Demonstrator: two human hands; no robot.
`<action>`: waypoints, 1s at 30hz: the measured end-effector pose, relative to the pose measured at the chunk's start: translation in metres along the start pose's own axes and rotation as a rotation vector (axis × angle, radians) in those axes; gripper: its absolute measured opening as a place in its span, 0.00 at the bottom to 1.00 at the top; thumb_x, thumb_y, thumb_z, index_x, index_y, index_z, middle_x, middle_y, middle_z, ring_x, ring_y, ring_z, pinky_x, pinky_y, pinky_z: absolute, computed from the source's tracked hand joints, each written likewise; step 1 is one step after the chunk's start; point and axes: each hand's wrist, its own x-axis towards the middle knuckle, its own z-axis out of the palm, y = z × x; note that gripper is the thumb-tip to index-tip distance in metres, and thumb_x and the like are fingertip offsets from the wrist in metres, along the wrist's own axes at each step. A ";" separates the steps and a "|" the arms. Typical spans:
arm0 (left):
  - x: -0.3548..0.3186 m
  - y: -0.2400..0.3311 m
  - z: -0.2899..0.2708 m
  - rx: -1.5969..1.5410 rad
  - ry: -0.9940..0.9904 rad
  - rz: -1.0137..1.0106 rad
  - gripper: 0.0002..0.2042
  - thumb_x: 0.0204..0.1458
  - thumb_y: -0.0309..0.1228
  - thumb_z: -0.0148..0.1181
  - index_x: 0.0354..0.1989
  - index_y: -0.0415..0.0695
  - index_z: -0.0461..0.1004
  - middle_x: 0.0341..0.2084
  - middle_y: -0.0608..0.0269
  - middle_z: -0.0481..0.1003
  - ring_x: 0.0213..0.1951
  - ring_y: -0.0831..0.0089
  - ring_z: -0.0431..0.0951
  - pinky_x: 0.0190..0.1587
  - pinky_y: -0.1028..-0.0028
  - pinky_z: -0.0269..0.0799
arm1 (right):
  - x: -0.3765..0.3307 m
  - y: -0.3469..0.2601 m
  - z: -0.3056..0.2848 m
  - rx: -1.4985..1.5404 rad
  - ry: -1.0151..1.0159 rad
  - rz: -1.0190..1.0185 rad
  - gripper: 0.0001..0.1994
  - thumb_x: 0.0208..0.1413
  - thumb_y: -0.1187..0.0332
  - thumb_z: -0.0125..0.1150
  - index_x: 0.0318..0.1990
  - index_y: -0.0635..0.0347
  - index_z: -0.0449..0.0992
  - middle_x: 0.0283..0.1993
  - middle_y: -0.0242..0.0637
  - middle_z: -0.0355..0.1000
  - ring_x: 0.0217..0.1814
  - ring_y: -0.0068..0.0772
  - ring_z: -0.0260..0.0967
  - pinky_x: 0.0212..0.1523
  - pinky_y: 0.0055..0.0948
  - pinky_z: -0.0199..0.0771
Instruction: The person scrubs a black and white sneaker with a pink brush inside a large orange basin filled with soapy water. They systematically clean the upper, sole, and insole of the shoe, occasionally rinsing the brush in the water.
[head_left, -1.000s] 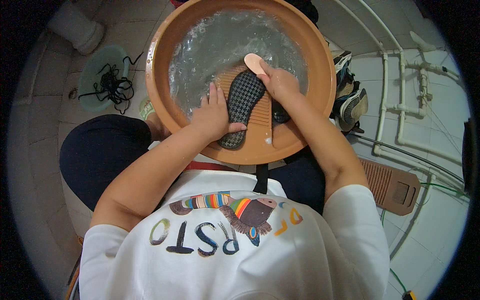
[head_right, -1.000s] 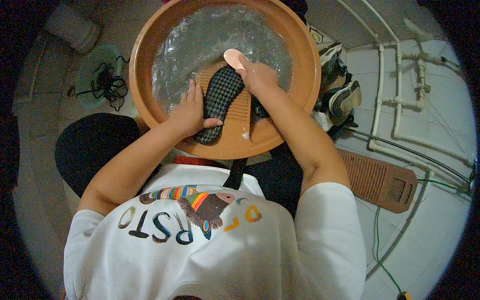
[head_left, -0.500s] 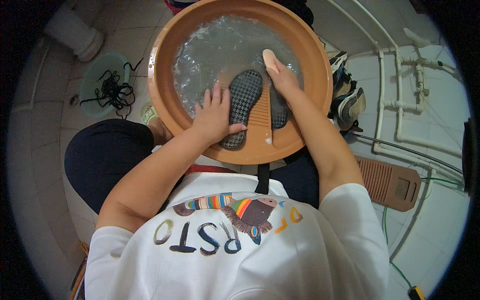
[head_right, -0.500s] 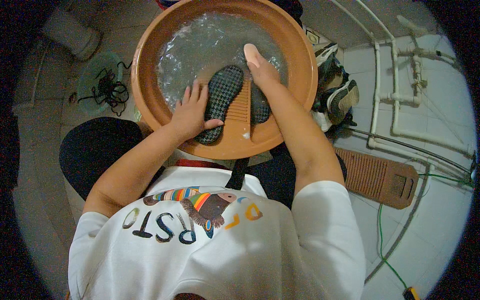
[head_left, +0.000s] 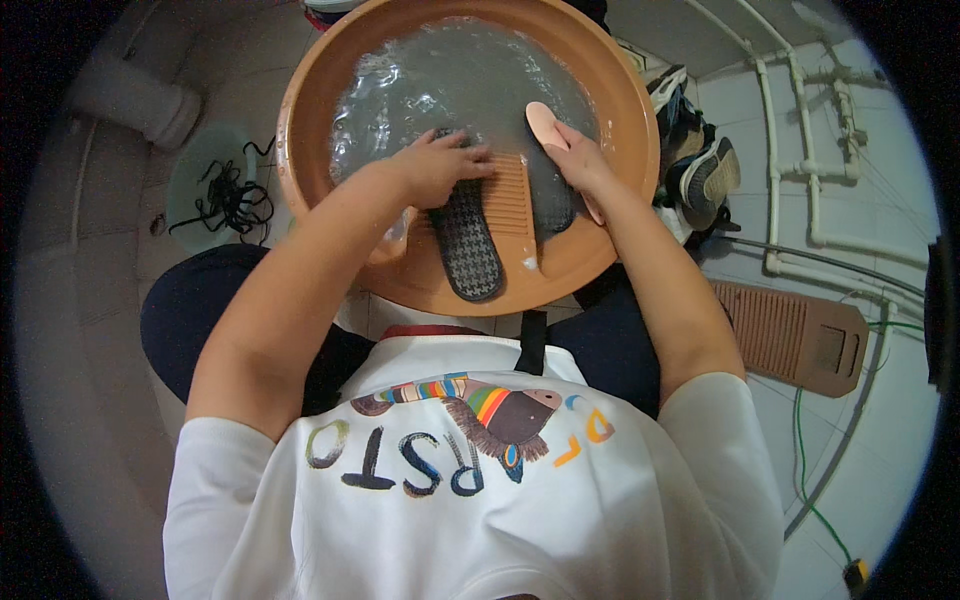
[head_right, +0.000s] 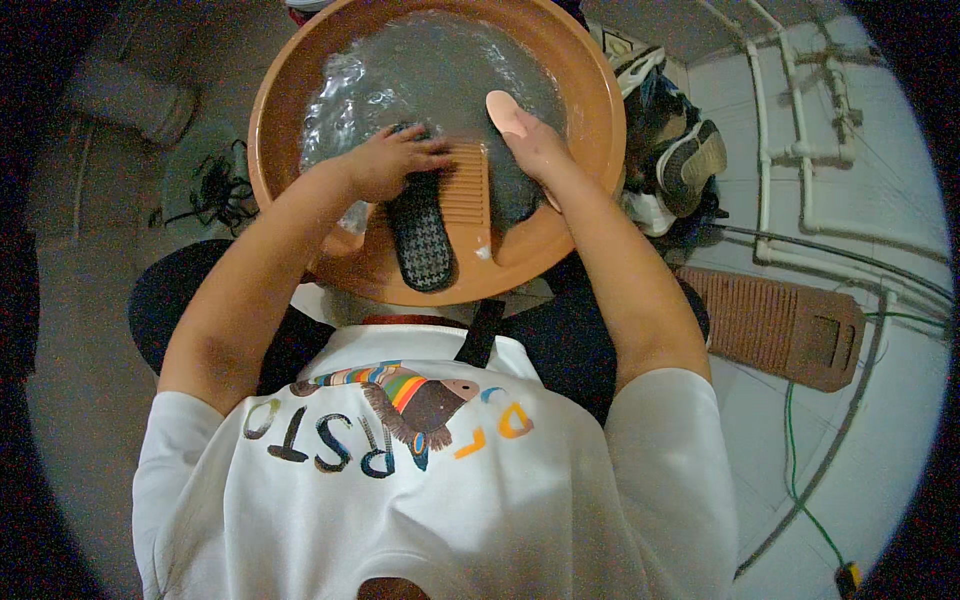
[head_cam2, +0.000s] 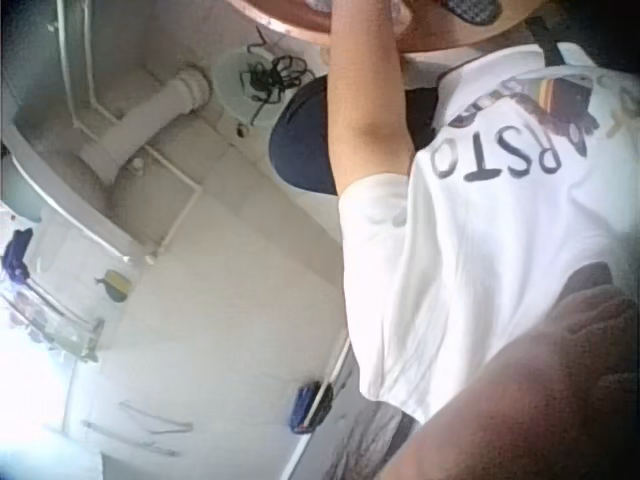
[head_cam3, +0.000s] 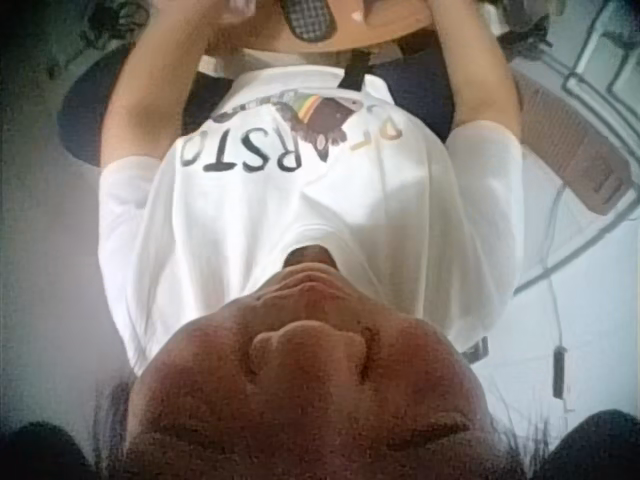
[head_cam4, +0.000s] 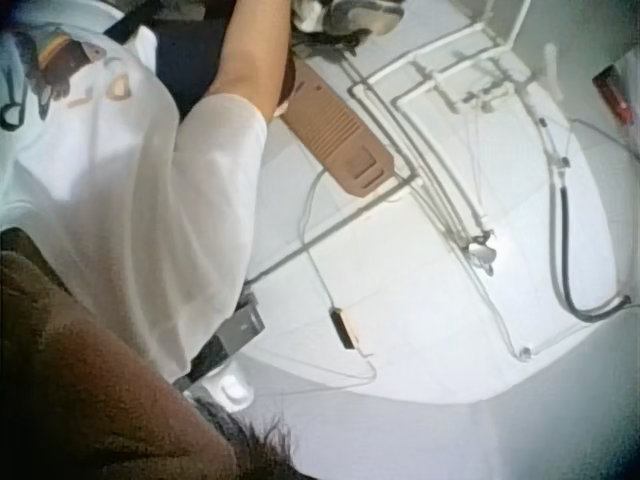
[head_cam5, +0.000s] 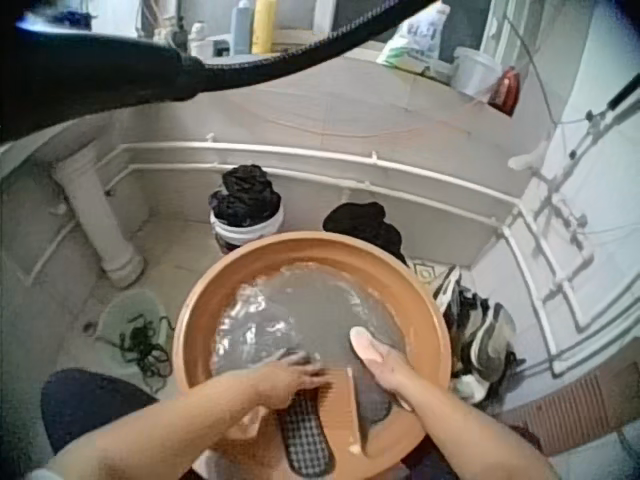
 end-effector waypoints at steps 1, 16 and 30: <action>0.004 -0.007 0.000 -0.083 -0.103 0.033 0.28 0.39 0.24 0.58 0.54 0.57 0.69 0.55 0.65 0.64 0.56 0.59 0.62 0.58 0.62 0.57 | -0.001 0.004 0.002 0.040 0.038 -0.013 0.28 0.52 0.64 0.55 0.60 0.62 0.59 0.58 0.50 0.63 0.59 0.42 0.62 0.57 0.30 0.59; -0.040 0.018 -0.003 -1.113 0.083 -0.933 0.16 0.48 0.32 0.61 0.42 0.34 0.69 0.34 0.49 0.75 0.36 0.63 0.76 0.40 0.70 0.70 | 0.038 0.029 0.002 -0.223 0.151 0.061 0.27 0.54 0.63 0.52 0.62 0.55 0.57 0.57 0.52 0.63 0.58 0.48 0.62 0.55 0.35 0.62; -0.067 0.095 0.001 -0.179 -0.076 -0.274 0.25 0.50 0.39 0.53 0.57 0.42 0.62 0.59 0.50 0.59 0.60 0.55 0.58 0.61 0.61 0.53 | -0.076 -0.109 0.003 -0.532 -0.350 -0.136 0.21 0.57 0.51 0.46 0.58 0.33 0.63 0.45 0.51 0.71 0.47 0.53 0.68 0.47 0.40 0.68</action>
